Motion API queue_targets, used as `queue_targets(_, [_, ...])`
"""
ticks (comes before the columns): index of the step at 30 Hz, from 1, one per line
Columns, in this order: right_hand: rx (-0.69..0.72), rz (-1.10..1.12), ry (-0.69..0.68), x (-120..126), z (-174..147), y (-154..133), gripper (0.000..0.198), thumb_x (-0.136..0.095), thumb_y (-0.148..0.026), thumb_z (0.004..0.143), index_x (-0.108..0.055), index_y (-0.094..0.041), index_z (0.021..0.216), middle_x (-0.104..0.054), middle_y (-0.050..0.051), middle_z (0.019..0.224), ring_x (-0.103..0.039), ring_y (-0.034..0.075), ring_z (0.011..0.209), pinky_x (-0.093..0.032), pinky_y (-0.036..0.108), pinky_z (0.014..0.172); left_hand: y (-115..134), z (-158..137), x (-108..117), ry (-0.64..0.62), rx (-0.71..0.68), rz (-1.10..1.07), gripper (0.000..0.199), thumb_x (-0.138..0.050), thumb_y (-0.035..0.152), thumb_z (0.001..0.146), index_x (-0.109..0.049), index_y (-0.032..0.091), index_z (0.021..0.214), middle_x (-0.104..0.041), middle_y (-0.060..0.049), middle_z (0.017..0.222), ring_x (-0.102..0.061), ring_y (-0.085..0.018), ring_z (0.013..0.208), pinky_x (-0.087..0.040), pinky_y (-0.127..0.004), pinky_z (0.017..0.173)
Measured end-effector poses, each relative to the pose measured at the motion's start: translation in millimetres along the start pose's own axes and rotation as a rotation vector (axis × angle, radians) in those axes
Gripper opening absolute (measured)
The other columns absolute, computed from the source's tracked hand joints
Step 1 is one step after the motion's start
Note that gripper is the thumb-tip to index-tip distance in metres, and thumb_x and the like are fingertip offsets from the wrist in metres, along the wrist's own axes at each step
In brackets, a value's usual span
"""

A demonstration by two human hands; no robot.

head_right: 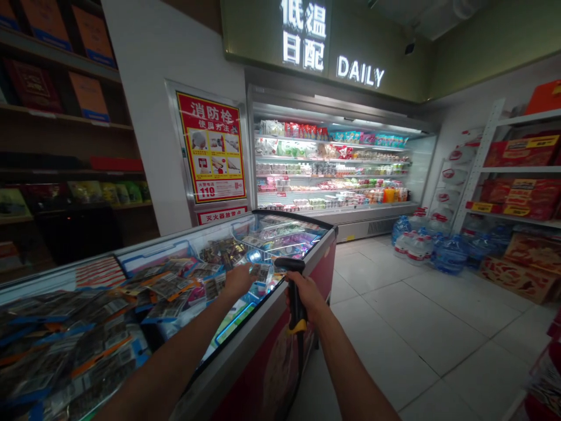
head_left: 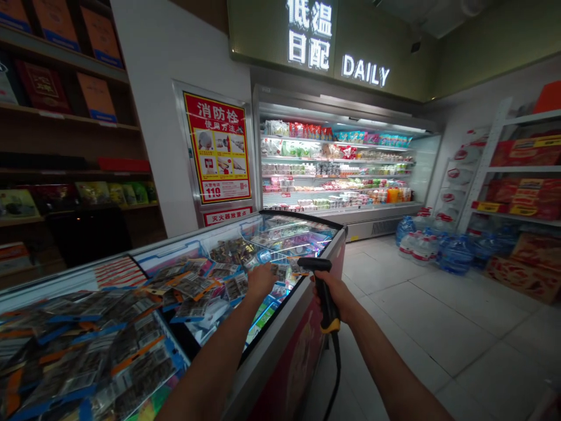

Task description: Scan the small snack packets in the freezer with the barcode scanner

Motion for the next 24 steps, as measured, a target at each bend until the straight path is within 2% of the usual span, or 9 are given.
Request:
queue_targets(2, [-0.008,-0.004,0.000,0,0,3,0.026,-0.049,-0.040,0.068,-0.049,-0.015,0.076,-0.049,-0.002,0.049,-0.044,0.009,0.036,-0.035,0.022,0.034,-3,2,-8,-0.005,0.082,-0.020,0.052,-0.053,0.039,0.065,-0.046,0.017,0.112,-0.057,-0.016,0.103,-0.047,-0.031,0.100,-0.033,-0.044,0.079])
queue_targets(4, [-0.013,-0.007,0.003,0,0,4,0.026,-0.049,-0.041,0.068,-0.049,-0.015,0.076,-0.049,-0.002,0.049,-0.044,0.009,0.036,-0.036,0.022,0.034,-1,6,-18,-0.040,0.099,-0.059,0.057,-0.058,0.036,0.061,-0.045,0.018,0.113,-0.057,-0.015,0.103,-0.048,-0.031,0.099,-0.034,-0.042,0.078])
queue_targets(7, [-0.017,-0.006,0.006,1,0,4,0.027,-0.049,-0.041,0.068,-0.049,-0.015,0.075,-0.049,-0.002,0.049,-0.045,0.009,0.036,-0.036,0.022,0.034,-1,13,-33,-0.122,0.084,-0.234,0.059,-0.066,0.025,0.052,-0.050,0.020,0.109,-0.058,-0.012,0.102,-0.053,-0.026,0.091,-0.038,-0.033,0.072])
queue_targets(9, [-0.014,-0.003,-0.006,-2,-1,4,0.027,-0.049,-0.041,0.068,-0.049,-0.015,0.075,-0.049,-0.003,0.049,-0.045,0.009,0.036,-0.036,0.022,0.034,-7,17,-35,-0.123,0.086,-0.388,0.056,-0.067,0.016,0.047,-0.055,0.019,0.102,-0.061,-0.008,0.099,-0.055,-0.022,0.087,-0.040,-0.027,0.069])
queue_targets(12, [-0.013,0.004,-0.050,-11,-2,3,0.026,-0.049,-0.041,0.069,-0.049,-0.016,0.076,-0.049,-0.003,0.048,-0.045,0.009,0.037,-0.036,0.021,0.034,-27,21,-24,0.003,0.124,-0.623,0.050,-0.066,0.008,0.047,-0.058,0.015,0.096,-0.062,-0.007,0.094,-0.056,-0.019,0.084,-0.040,-0.025,0.071])
queue_targets(16, [-0.029,0.015,-0.116,-28,-5,4,0.028,-0.050,-0.043,0.068,-0.050,-0.016,0.077,-0.049,-0.003,0.049,-0.044,0.009,0.037,-0.035,0.021,0.033,-56,20,-11,0.151,0.147,-0.951,0.052,-0.064,0.006,0.050,-0.054,0.011,0.101,-0.060,-0.008,0.095,-0.056,-0.016,0.082,-0.042,-0.026,0.073])
queue_targets(20, [-0.082,0.029,-0.169,-43,-10,8,0.029,-0.048,-0.044,0.068,-0.049,-0.016,0.078,-0.049,-0.004,0.050,-0.045,0.009,0.037,-0.035,0.021,0.034,-73,13,5,0.275,0.140,-0.965,0.057,-0.066,0.006,0.048,-0.053,0.013,0.103,-0.056,-0.007,0.100,-0.053,-0.017,0.091,-0.039,-0.029,0.081])
queue_targets(24, [-0.095,0.039,-0.212,-54,-15,7,0.028,-0.047,-0.043,0.069,-0.048,-0.016,0.077,-0.048,-0.004,0.050,-0.045,0.009,0.037,-0.035,0.021,0.034,-73,5,19,0.290,0.120,-0.912,0.062,-0.065,0.008,0.049,-0.050,0.014,0.109,-0.049,-0.008,0.106,-0.049,-0.018,0.096,-0.036,-0.029,0.085])
Point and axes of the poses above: each hand's wrist, its own z-axis towards the middle knuckle, its own x-axis out of the back of the hand, y = z × x, the point moved 9 cm from there along z, towards the middle knuckle
